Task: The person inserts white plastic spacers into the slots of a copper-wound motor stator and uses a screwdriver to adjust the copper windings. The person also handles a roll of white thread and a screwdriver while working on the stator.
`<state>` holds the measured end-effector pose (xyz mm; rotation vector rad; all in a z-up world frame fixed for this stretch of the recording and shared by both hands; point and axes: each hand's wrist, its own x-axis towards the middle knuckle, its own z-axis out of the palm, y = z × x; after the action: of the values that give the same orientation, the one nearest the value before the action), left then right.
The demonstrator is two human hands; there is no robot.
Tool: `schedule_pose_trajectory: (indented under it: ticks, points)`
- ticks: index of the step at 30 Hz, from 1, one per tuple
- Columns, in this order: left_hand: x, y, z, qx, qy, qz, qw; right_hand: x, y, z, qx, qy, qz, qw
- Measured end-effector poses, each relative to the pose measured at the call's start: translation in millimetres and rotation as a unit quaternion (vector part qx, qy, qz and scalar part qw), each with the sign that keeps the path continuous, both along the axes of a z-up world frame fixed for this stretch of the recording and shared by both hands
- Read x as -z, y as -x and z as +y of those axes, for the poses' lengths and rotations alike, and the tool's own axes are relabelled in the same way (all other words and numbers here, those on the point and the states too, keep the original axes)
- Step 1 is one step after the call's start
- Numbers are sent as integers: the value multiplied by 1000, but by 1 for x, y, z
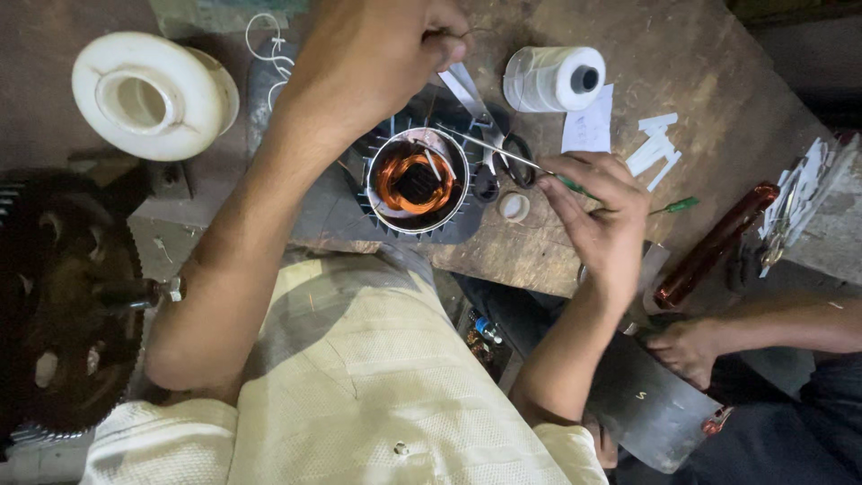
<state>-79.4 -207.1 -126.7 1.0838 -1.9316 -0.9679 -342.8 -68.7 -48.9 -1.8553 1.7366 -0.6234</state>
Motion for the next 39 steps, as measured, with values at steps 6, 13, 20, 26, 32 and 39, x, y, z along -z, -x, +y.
schedule_pose_trajectory:
  ticks: [6,13,20,26,32,39]
  points:
    - [3,3,-4,15,-25,18,999,23,-20,-10,15,22,14,1000]
    - [5,10,-7,33,-72,19,997,44,-19,-9,8,51,23,998]
    - [8,10,-14,46,-74,2,996,55,-14,-10,29,83,18,996]
    - [11,8,-16,37,-77,-18,996,52,-18,-16,-6,94,31,995]
    - [9,8,-19,57,-61,-19,996,46,-25,-19,3,89,65,994]
    - [4,11,-23,53,-95,-23,994,46,-29,-23,27,94,13,995]
